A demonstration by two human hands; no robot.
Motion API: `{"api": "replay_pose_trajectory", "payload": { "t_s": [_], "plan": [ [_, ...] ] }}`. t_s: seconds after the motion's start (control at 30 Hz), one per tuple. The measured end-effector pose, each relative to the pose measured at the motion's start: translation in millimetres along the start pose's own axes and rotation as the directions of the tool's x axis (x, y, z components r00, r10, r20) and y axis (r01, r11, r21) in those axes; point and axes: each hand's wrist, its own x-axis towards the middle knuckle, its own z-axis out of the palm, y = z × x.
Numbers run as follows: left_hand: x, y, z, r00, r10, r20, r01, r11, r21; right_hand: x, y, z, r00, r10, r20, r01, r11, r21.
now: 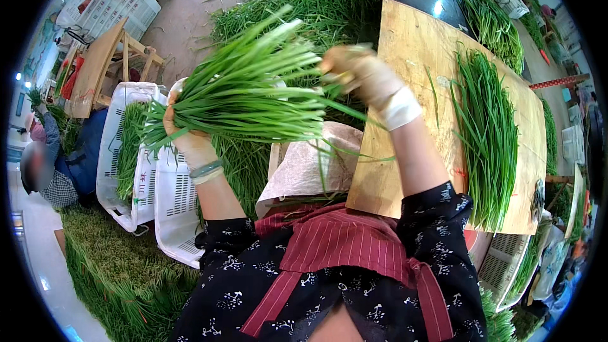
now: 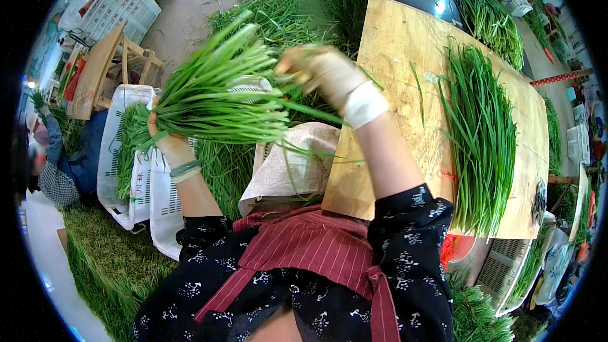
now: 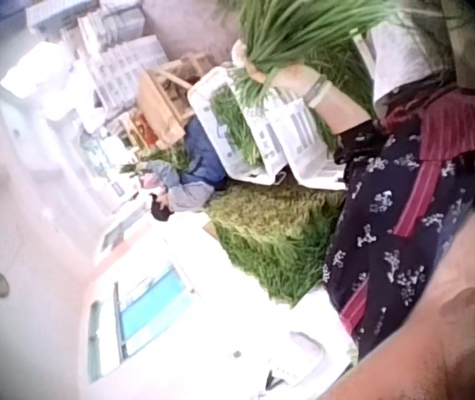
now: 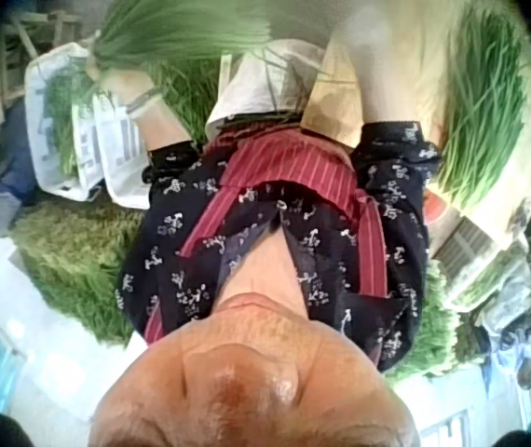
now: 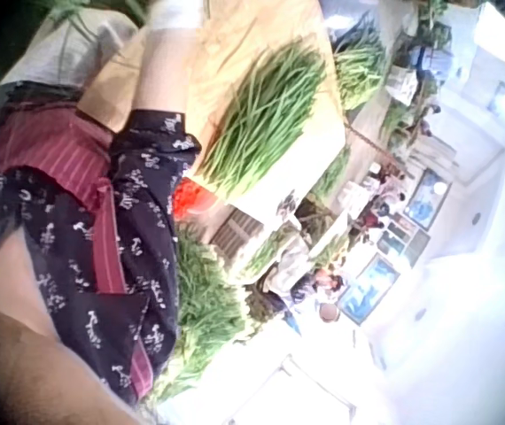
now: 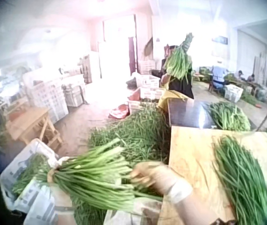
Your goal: The person sorts green onions by hand, aligns them on a wooden board, ties them into bundles using red strings, and places the finished bundles into white plastic crates.
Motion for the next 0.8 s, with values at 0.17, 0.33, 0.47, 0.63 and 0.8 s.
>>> {"api": "replay_pose_trajectory", "payload": {
  "t_s": [0.17, 0.33, 0.47, 0.63, 0.8],
  "plan": [
    [4, -3, 4, 0.962, 0.057, -0.266, -0.021, 0.99, 0.137, -22, -2, -104, 0.855, -0.348, -0.385, 0.505, 0.731, 0.459],
    [6, 1, -17, 0.987, -0.054, -0.153, 0.06, 0.998, 0.035, -12, 39, -9, 0.988, 0.065, 0.139, -0.056, 0.996, -0.067],
    [15, -20, -11, 0.986, -0.094, -0.137, 0.076, 0.988, -0.132, -16, 81, 53, 0.985, 0.13, 0.113, -0.16, 0.936, 0.314],
    [23, -14, -32, 0.989, -0.051, -0.136, 0.038, 0.994, -0.1, -50, 34, 40, 0.933, 0.32, 0.165, -0.346, 0.923, 0.165],
    [17, -6, -50, 0.981, -0.02, -0.193, 0.021, 1.0, 0.0, -90, 10, -14, 0.95, -0.29, 0.115, 0.253, 0.932, 0.26]
  ]
}}
